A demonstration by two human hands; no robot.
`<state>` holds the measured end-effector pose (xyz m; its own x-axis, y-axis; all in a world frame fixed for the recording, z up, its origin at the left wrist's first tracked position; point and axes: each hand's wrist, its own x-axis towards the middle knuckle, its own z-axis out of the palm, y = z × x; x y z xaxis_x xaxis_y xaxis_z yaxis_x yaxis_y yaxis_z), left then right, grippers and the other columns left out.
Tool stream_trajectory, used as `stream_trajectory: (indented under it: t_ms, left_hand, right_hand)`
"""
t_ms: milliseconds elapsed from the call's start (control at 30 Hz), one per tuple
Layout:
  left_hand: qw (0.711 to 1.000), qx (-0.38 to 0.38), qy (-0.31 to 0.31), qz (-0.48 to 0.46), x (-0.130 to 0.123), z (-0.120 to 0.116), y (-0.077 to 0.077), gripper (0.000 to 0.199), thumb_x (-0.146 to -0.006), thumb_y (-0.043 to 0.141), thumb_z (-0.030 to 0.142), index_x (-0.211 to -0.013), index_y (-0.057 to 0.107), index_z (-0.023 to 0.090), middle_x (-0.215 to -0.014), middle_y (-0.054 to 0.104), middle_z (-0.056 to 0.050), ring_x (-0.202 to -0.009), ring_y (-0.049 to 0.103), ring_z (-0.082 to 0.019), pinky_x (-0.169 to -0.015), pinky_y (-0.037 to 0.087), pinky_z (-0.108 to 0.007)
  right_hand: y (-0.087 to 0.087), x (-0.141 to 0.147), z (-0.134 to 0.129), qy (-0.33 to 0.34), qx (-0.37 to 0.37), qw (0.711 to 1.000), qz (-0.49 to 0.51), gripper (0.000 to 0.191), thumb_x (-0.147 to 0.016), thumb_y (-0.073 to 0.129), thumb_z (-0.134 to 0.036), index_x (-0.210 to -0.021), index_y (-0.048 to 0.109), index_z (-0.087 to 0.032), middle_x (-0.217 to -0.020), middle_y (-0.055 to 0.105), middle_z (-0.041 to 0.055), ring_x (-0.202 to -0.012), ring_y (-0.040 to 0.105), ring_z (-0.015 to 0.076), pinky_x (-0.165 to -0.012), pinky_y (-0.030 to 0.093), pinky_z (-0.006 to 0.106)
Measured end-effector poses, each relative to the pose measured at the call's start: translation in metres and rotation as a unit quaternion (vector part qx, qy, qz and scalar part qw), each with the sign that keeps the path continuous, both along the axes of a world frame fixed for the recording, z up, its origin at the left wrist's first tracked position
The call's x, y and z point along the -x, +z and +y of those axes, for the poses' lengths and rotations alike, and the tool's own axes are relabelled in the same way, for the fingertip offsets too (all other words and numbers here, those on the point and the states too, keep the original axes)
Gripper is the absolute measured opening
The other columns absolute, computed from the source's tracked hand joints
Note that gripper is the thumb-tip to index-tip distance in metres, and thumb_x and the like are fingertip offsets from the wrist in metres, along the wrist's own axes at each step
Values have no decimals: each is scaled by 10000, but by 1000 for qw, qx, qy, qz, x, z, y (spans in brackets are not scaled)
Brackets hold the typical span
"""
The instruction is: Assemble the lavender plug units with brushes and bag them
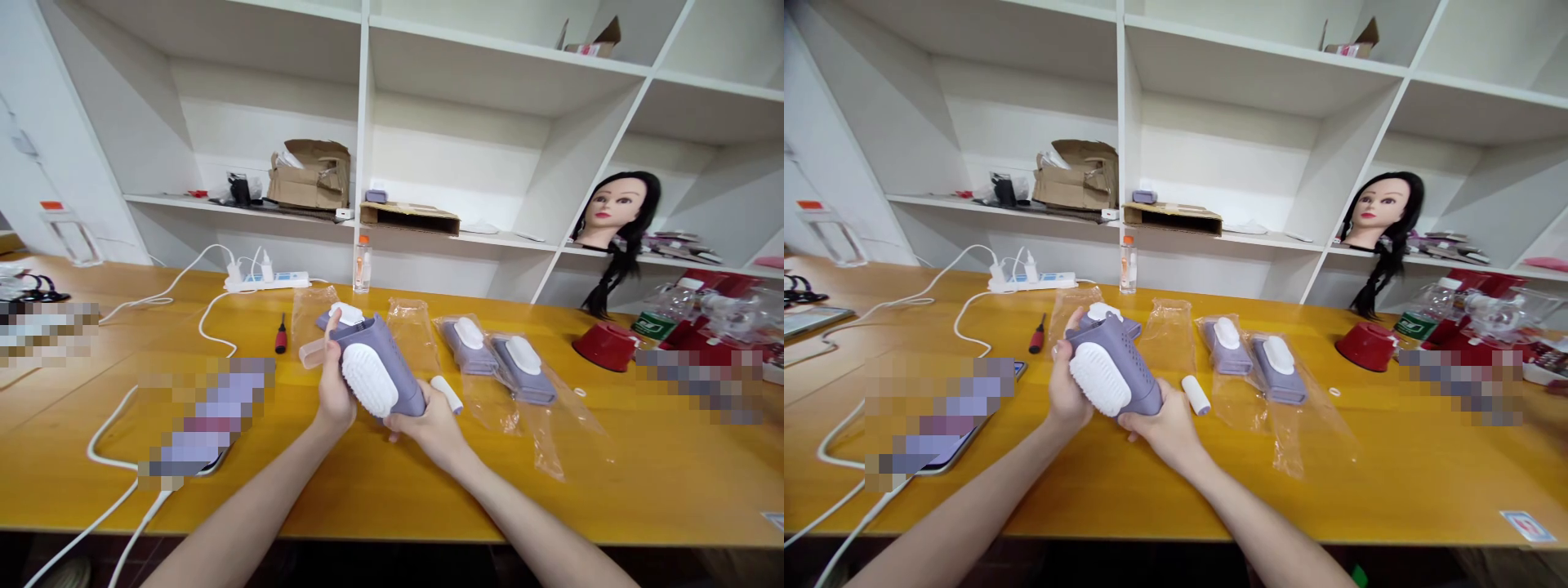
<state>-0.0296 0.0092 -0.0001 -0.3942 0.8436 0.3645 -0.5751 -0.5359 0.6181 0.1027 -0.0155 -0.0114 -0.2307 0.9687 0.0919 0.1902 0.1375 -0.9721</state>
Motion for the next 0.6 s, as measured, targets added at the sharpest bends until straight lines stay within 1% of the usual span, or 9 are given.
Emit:
stream_trajectory:
  t_ms: [33, 67, 133, 200, 300, 367, 433, 533, 600]
  left_hand:
    - [1000, 7, -19, -9, 1, 0, -1, 433, -837, 387, 528, -1196, 500, 312, -1185, 573, -27, -1112, 514, -200, -894, 410, -297]
    - [999, 14, -34, -14, 1, -1, -3, 466, -825, 382, 560, -1216, 486, 328, -1208, 564, -24, -1127, 507, -207, -875, 424, -302]
    - [998, 19, -57, -6, 1, -4, -7, 516, -789, 414, 595, -1245, 455, 357, -1270, 523, -22, -1130, 506, -224, -827, 456, -316]
    - [995, 16, -92, 23, -3, -7, -12, 531, -761, 504, 549, -1253, 438, 364, -1332, 465, -25, -1123, 510, -233, -802, 473, -321]
    - [988, 21, -136, 74, -12, -11, -17, 558, -714, 640, 398, -1232, 448, 316, -1321, 470, -51, -1130, 502, -239, -828, 466, -310]
    - [987, 47, -130, 82, -17, -10, -19, 567, -674, 693, 340, -1190, 467, 280, -1247, 527, -64, -1110, 515, -239, -836, 462, -304]
    - [988, 78, -111, 67, -19, -7, -20, 539, -633, 728, 322, -1114, 497, 249, -1142, 584, -61, -1040, 555, -227, -823, 466, -303]
    - [989, 111, -101, 20, -17, -3, -21, 509, -582, 757, 334, -1016, 515, 221, -970, 632, -32, -903, 601, -200, -784, 475, -307]
    - [986, 126, -112, -13, -13, -1, -20, 520, -576, 755, 346, -1017, 509, 224, -911, 643, -16, -869, 612, -196, -769, 477, -313]
  right_hand:
    - [1, -1, 1, -50, -45, 997, -47, 333, -547, 698, -300, -793, 511, -178, -659, 600, -12, -534, 566, 150, -503, 438, 275]
    - [2, -3, 2, -104, -93, 985, -101, 317, -553, 696, -326, -769, 510, -186, -651, 591, -11, -563, 558, 159, -517, 430, 279]
    - [5, -8, 5, -199, -174, 943, -200, 291, -584, 674, -378, -731, 496, -202, -627, 578, -10, -589, 541, 173, -528, 408, 280]
    - [7, -12, 6, -250, -211, 909, -258, 277, -626, 636, -412, -734, 476, -213, -614, 582, -6, -573, 537, 177, -522, 391, 276]
    - [7, -15, 7, -265, -235, 881, -313, 261, -666, 597, -413, -784, 479, -213, -648, 617, 18, -569, 566, 189, -515, 378, 268]
    - [3, -15, 7, -258, -241, 869, -347, 264, -677, 589, -411, -813, 484, -210, -665, 633, 34, -574, 585, 200, -505, 371, 263]
    - [-1, -13, 6, -249, -251, 858, -372, 262, -689, 583, -402, -831, 486, -204, -686, 642, 46, -596, 602, 212, -510, 378, 264]
    - [-7, -10, 4, -221, -298, 844, -387, 247, -730, 562, -377, -871, 488, -188, -784, 649, 79, -690, 622, 235, -569, 417, 288]
    - [-7, -9, 2, -192, -324, 846, -377, 301, -733, 574, -393, -922, 487, -175, -870, 635, 103, -765, 620, 251, -625, 441, 317]
